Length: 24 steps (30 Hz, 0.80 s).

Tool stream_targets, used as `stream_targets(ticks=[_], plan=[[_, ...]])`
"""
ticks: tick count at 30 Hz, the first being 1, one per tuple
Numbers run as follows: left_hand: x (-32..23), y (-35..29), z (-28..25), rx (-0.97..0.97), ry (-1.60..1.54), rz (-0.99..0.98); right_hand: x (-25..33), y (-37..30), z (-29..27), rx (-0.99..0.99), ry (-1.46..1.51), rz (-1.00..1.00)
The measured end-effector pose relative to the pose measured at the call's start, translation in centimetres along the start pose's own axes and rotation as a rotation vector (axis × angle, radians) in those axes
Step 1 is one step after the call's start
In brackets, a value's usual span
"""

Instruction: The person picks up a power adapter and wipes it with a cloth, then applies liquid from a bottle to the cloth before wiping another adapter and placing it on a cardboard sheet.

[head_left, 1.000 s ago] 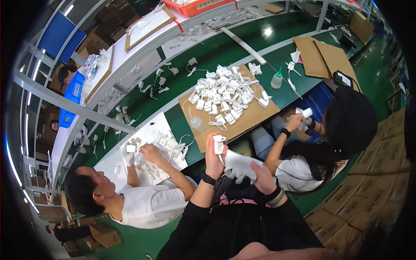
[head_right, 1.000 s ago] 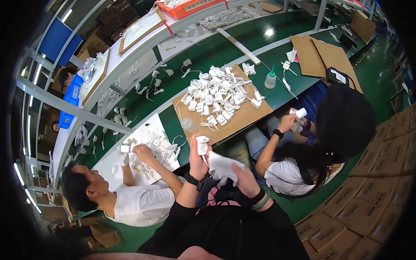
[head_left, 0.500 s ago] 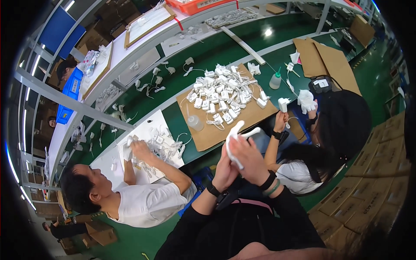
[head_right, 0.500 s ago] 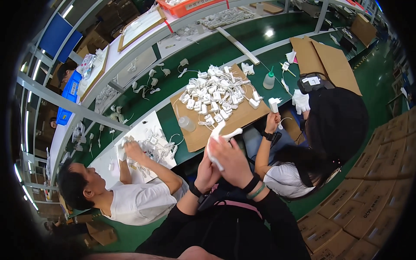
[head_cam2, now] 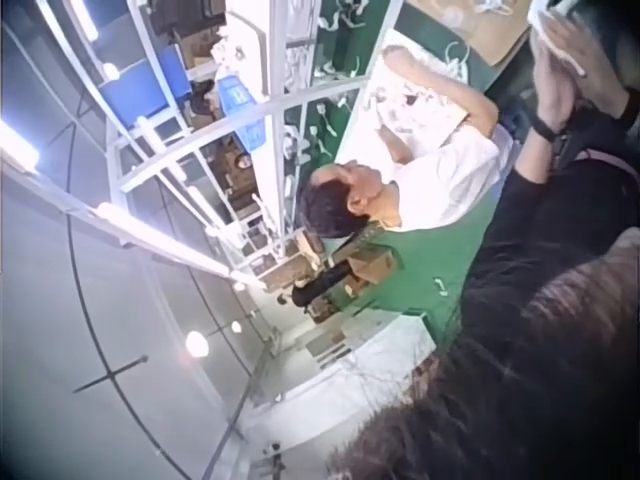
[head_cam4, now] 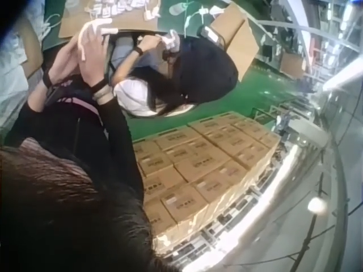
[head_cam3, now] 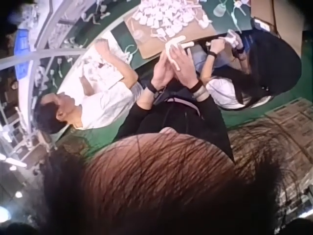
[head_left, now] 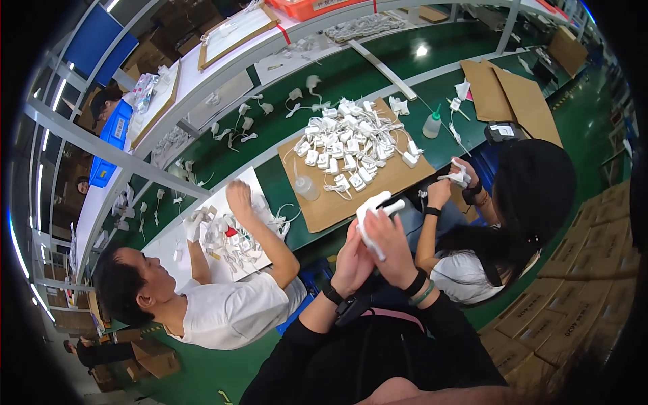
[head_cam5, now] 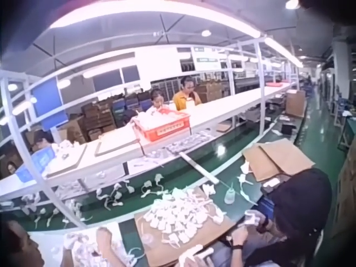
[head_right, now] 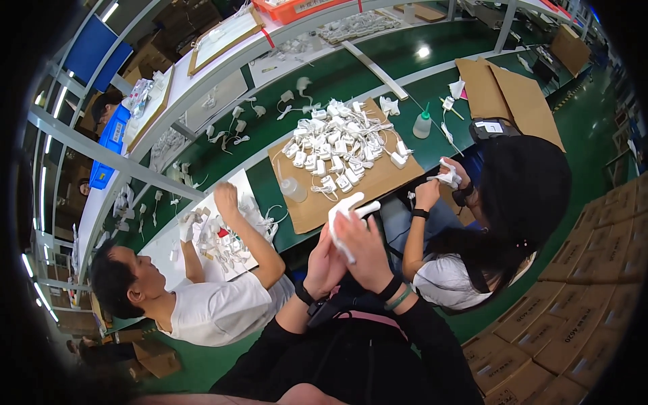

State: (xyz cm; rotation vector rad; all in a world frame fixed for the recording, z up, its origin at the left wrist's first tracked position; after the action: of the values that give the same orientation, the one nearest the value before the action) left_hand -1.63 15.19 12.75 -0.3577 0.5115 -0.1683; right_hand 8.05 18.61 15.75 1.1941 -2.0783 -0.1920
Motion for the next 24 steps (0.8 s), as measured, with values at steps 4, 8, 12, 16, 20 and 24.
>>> stream_targets(ticks=[4,8,12,16,20,24], plan=[[0.3,-0.2,-0.5,0.05,-0.061,-0.054,0.5,-0.8,0.9,0.057,-0.063,-0.009],[0.7,0.0,-1.5,0.077,-0.097,-0.098,0.2,-0.4,0.1,0.054,-0.14,-0.009],[0.1,-0.3,-0.8,0.139,-0.093,-0.072,-4.8,-1.0,0.4,-0.303,0.588,0.333],[-1.0,-0.4,-0.8,0.08,-0.098,-0.048,-2.6,-1.1,-1.5,-0.367,0.565,0.315],[-0.3,-0.1,-1.4,0.034,-0.053,-0.049,0.9,-0.7,-0.9,0.087,0.021,-0.061],[0.5,-0.2,-2.4,-0.038,0.048,-0.065,-0.5,0.5,-0.9,0.074,-0.054,0.001]])
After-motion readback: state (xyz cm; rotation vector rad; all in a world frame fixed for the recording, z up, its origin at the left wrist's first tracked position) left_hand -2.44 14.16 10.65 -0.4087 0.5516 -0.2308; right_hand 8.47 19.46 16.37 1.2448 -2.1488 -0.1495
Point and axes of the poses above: each hand's wrist, its own y-axis towards the middle knuckle, its own z-axis out of the palm, x = y × z, the point moved 3 cm from there along y, towards the middle knuckle, and after that the axes turned 9 degrees about -z, right-handed, at the moved point
